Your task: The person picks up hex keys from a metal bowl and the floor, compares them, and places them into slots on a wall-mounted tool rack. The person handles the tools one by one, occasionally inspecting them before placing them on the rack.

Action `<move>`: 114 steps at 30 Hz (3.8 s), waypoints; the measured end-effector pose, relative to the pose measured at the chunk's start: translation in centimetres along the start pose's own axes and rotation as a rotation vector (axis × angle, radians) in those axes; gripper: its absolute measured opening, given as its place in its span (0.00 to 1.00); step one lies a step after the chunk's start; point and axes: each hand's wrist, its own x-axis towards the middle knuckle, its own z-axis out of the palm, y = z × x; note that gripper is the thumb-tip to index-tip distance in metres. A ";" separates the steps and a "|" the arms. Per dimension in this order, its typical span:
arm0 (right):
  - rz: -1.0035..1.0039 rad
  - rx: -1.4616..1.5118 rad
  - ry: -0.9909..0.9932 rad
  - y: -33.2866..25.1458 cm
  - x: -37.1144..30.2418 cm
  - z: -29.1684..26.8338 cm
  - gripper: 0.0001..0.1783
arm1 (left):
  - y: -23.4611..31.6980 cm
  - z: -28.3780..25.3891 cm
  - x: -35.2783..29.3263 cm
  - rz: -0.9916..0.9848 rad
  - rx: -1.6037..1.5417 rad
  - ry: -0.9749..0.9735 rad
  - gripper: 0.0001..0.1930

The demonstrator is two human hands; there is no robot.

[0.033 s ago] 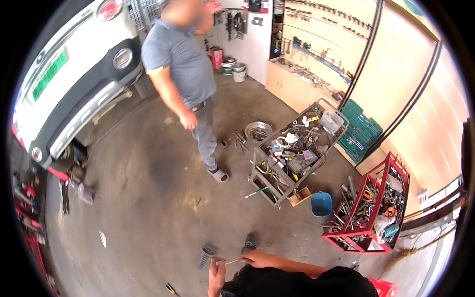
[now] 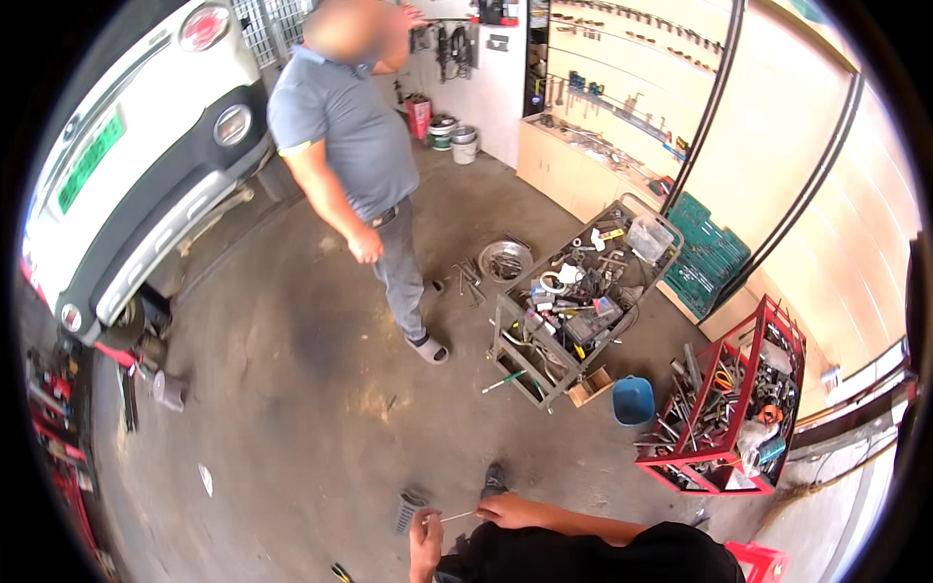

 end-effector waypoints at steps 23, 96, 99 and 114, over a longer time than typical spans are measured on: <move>0.454 1.306 0.871 3.4 11.6 -21.0 0.14 | 4.8 4.2 36.6 -0.003 0.331 -0.096 0.10; 0.125 1.826 0.857 6.3 -1.4 -29.5 0.23 | 0.2 -8.0 39.2 -1.193 -0.420 -0.096 0.22; 0.071 2.121 1.852 12.2 -5.9 -15.1 0.25 | -4.8 -10.2 41.5 -0.964 0.316 -0.339 0.23; 1.029 1.915 0.531 21.9 0.7 -8.7 0.39 | -7.2 -5.8 39.4 -0.490 0.721 -0.566 0.16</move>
